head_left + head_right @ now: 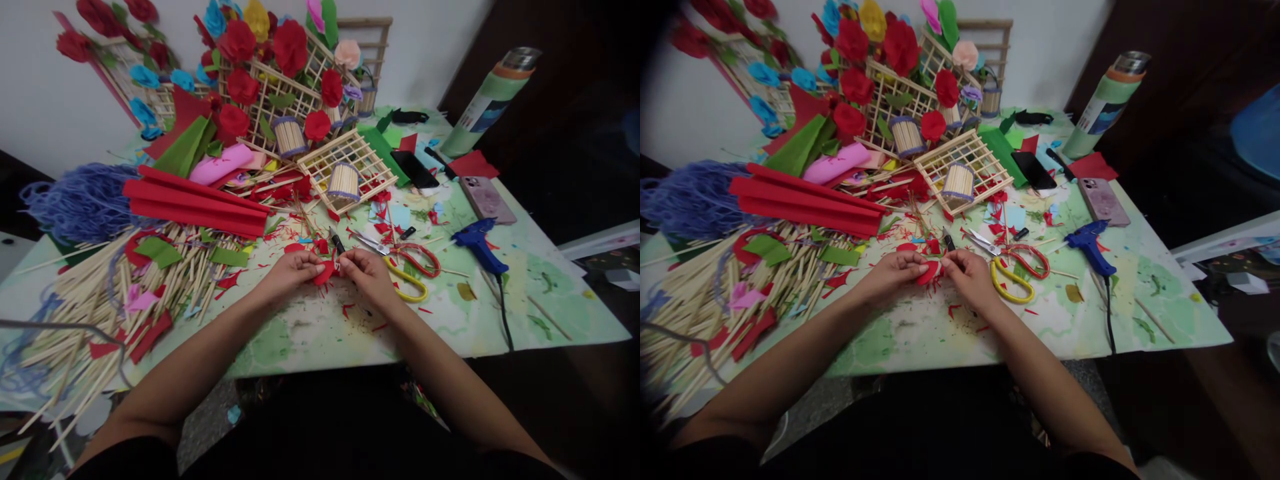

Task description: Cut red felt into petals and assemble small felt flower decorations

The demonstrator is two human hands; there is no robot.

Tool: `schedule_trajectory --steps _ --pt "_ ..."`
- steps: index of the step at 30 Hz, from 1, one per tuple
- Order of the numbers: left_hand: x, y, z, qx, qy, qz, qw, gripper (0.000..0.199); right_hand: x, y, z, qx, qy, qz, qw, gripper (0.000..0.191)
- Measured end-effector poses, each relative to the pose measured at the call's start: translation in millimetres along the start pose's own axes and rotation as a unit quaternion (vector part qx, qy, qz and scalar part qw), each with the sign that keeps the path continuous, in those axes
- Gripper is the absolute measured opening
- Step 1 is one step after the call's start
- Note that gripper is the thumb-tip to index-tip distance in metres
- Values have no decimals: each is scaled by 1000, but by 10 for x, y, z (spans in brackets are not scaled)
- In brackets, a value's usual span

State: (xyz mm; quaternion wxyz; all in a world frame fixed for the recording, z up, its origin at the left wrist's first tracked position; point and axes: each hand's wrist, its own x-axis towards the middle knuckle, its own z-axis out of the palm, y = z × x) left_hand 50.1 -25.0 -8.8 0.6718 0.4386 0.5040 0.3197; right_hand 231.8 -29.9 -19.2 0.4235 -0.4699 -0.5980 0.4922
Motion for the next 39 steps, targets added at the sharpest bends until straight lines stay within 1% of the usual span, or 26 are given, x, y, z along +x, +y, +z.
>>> schedule_trajectory --steps 5,7,9,11,14,16,19,22,24,26,29,31,33,35,37,39 --pt "-19 -4 39 3 -10 21 1000 31 -15 -4 28 15 -36 9 999 21" --pt "-23 -23 49 -9 -18 36 999 32 -18 -15 27 61 -47 27 997 23" --pt "-24 -44 59 -27 -22 52 998 34 -24 -35 23 129 -59 53 988 24" --pt "-23 -60 68 -27 -22 78 996 36 -34 -52 20 186 -81 81 976 26" --pt "-13 -79 74 18 -41 127 991 36 -43 -48 26 239 -126 102 957 30" --pt "0 -96 71 41 -66 167 983 34 -44 -32 36 257 -151 108 948 33" --pt "16 -129 73 23 -93 202 975 26 -39 -13 56 265 -167 118 942 33" --pt "8 -141 97 -44 -95 177 979 18 -34 -15 77 260 -167 122 943 33" --pt "-6 -128 116 -92 -73 158 980 12 -33 -16 86 252 -163 131 945 30" --pt "-16 -107 122 -125 -46 152 979 9 -37 -11 82 245 -143 134 950 28" --pt "-15 -78 98 -109 -26 151 982 11 -51 -8 51 230 -81 102 964 33" --pt "-10 -66 72 -71 -7 149 986 13 -64 -24 27 185 -49 66 979 39" --pt "-8 -60 54 -47 10 144 988 14 -74 -54 13 105 -46 41 993 36" --pt "-11 -59 54 -53 17 133 990 16 -79 -85 18 32 -57 36 997 27" --pt "-23 -62 73 -81 15 112 990 18 -77 -103 41 7 -70 42 997 21" --pt "-39 -67 105 -112 5 89 990 20 -71 -104 74 18 -76 44 996 21"
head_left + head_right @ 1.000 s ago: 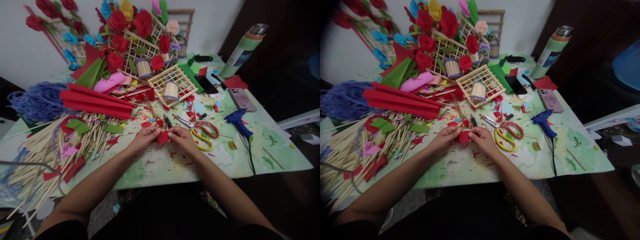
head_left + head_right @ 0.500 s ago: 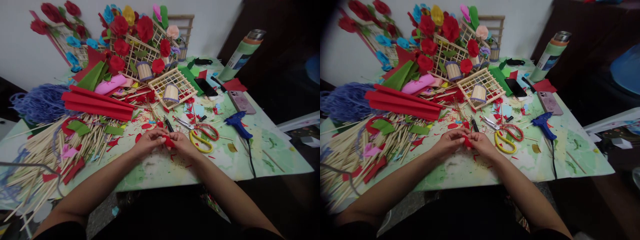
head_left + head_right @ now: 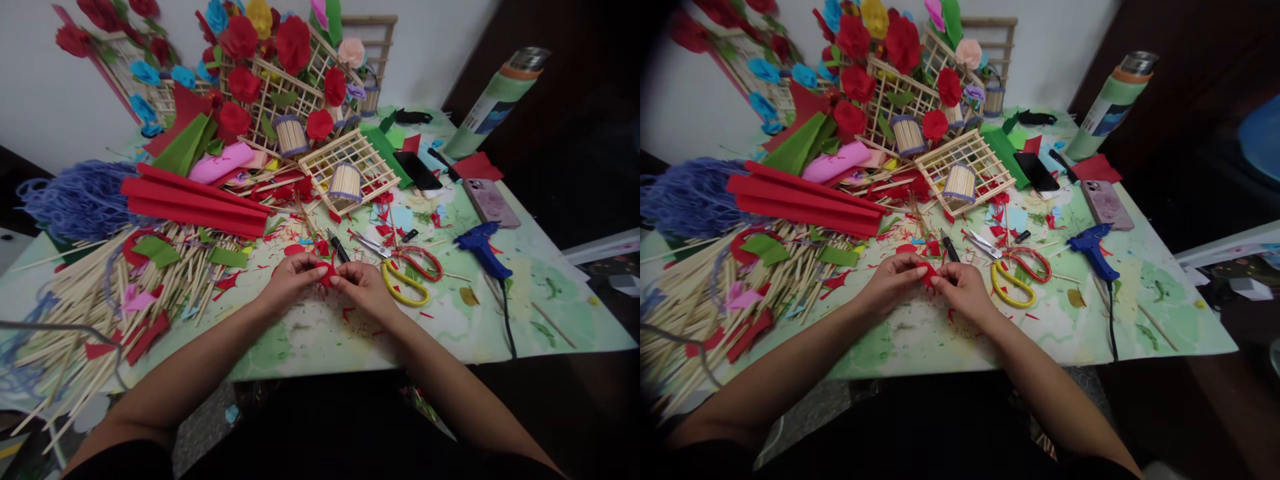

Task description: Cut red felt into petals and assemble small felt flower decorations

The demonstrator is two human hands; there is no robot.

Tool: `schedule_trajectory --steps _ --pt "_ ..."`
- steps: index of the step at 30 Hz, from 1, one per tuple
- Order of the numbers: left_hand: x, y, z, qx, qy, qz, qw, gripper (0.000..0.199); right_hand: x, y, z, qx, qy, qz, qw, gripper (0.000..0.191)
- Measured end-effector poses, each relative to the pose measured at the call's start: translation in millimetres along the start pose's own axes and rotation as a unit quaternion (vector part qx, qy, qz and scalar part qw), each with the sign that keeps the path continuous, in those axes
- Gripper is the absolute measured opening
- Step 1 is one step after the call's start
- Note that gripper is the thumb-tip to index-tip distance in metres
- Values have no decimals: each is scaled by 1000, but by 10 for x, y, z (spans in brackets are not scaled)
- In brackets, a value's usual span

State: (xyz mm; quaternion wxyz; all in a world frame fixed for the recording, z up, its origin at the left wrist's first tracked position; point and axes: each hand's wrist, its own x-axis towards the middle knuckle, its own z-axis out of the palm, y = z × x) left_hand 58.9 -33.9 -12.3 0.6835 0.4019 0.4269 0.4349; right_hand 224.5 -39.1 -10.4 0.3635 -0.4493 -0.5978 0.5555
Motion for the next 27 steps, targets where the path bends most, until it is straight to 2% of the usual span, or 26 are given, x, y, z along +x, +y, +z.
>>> schedule_trajectory --steps 4,6,7,9,10,11,13,15,18,21,25,27 --pt "-20 -16 52 -29 0 -22 999 21 8 20 7 0 -6 -3 1000 23" --pt "-8 -17 51 -56 32 -18 998 21 -8 28 -81 -55 24 -21 998 23" --pt "3 -16 42 -75 53 -15 996 21 -22 34 -158 -104 59 -37 992 23" --pt "31 -13 9 -107 87 -12 990 22 -59 57 -367 -240 147 -70 957 22" --pt "47 -11 -11 -117 99 -12 988 24 -81 76 -487 -317 193 -82 925 22" --pt "62 -10 -30 -122 108 -12 986 25 -106 100 -606 -396 215 -82 889 23" --pt "85 -9 -61 -127 123 -12 984 27 -160 155 -807 -507 202 -52 837 33" --pt "97 -11 -73 -126 131 -12 983 28 -214 211 -921 -556 168 -34 813 43" --pt "94 -14 -68 -121 133 -7 984 29 -267 265 -939 -587 155 -41 794 52" --pt "85 -11 -60 -128 134 -5 983 29 -257 245 -881 -605 160 -39 779 50" --pt "89 9 -67 -154 142 -9 978 28 -195 123 -840 -616 151 8 773 45" --pt "93 23 -73 -174 146 -14 974 25 -184 72 -848 -608 149 36 779 44"
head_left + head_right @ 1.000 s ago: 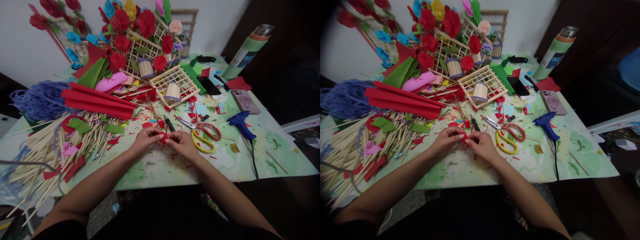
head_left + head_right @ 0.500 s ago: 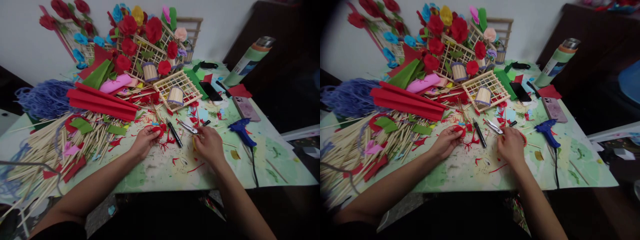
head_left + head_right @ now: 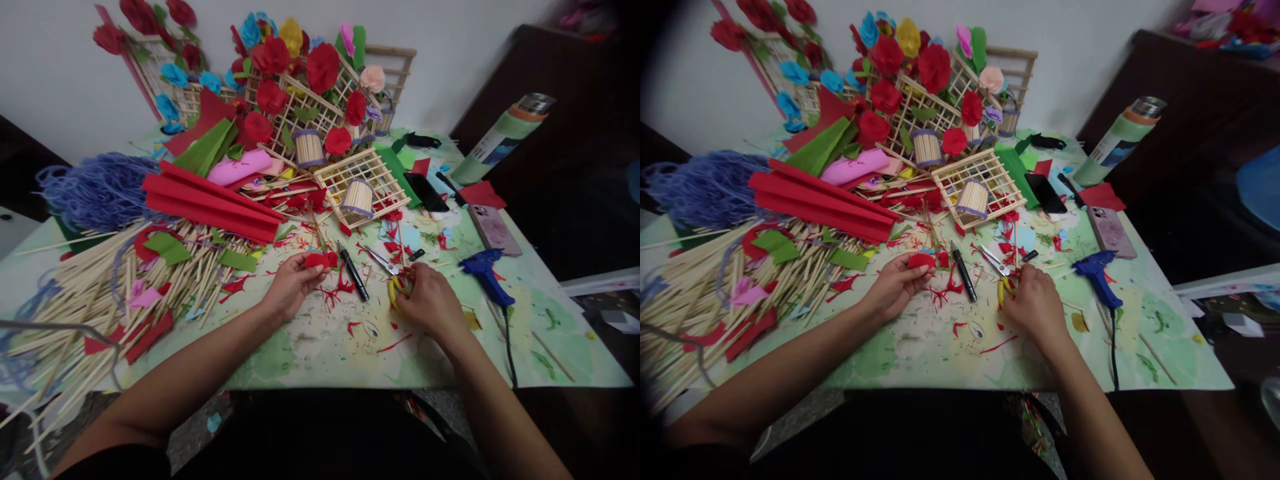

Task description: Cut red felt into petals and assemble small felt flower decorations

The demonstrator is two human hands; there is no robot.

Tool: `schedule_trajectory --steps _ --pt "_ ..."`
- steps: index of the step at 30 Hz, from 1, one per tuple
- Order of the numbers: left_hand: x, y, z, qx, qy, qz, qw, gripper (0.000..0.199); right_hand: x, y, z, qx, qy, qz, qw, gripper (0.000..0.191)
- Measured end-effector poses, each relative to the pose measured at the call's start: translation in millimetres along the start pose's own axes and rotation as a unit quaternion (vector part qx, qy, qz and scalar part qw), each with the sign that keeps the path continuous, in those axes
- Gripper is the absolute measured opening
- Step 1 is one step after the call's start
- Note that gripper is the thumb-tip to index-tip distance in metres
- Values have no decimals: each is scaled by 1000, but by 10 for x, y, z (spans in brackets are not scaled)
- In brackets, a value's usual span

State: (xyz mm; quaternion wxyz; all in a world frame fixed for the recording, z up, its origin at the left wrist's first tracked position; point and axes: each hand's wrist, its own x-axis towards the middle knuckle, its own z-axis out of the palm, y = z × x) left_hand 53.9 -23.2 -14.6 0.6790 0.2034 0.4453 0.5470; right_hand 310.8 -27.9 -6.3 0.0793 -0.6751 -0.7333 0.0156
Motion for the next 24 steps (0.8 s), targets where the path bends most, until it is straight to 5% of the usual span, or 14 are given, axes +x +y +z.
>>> schedule_trajectory --steps 11,19,24 --pt "-2 41 6 -39 -3 -23 999 13 -113 50 -184 240 86 91 963 69" --pt "-24 36 20 -42 -25 -32 998 15 -270 -415 -156 338 48 5 940 49" --pt "-50 25 42 -35 -38 -32 998 11 -316 -698 -59 230 16 -58 971 56"
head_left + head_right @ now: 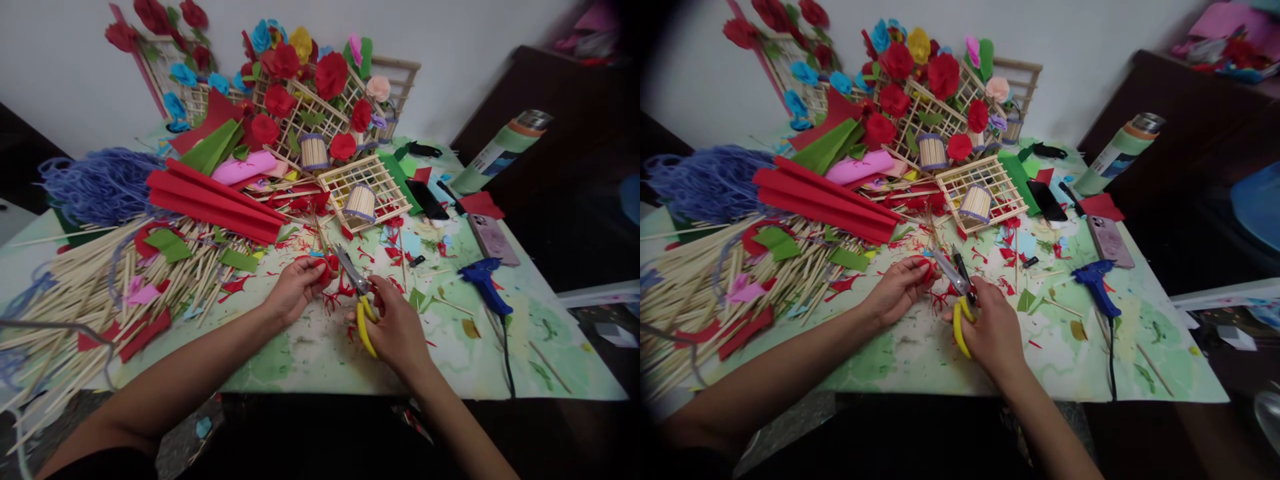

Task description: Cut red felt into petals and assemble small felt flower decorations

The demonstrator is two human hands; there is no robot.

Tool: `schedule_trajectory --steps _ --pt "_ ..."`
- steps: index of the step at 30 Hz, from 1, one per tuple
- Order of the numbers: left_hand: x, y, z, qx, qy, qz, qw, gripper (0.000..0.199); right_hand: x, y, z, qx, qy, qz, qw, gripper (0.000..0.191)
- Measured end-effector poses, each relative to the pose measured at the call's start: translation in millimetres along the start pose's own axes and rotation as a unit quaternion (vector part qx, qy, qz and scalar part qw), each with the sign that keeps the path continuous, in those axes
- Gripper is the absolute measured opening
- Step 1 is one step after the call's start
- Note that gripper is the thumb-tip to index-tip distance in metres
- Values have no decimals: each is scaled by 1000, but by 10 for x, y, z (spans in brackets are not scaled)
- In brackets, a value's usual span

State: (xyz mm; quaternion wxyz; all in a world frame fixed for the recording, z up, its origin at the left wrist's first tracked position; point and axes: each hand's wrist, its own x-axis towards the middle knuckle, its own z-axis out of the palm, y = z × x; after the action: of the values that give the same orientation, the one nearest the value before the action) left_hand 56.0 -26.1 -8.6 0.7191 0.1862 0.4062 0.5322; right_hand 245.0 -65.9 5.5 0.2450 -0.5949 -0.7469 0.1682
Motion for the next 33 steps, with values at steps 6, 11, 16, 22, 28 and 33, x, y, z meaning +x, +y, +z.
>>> schedule_trajectory --steps 6,11,16,22,28,33 --pt "-23 14 7 2 -13 14 1000 15 20 -68 77 -89 -29 -49 994 65" --pt "-43 10 10 7 -30 28 999 20 30 -43 69 -77 -59 -41 994 64" --pt "-40 -10 18 24 -36 40 998 23 23 -56 56 -50 -83 -31 995 65" --pt "-20 -24 0 35 -40 44 998 24 24 -60 60 -41 -75 -38 996 63" --pt "-25 -19 -4 28 -48 47 997 21 30 -67 50 -32 -79 -39 996 63" --pt "-25 -7 -6 24 -58 46 997 18 35 -84 41 -25 -91 -27 995 64"
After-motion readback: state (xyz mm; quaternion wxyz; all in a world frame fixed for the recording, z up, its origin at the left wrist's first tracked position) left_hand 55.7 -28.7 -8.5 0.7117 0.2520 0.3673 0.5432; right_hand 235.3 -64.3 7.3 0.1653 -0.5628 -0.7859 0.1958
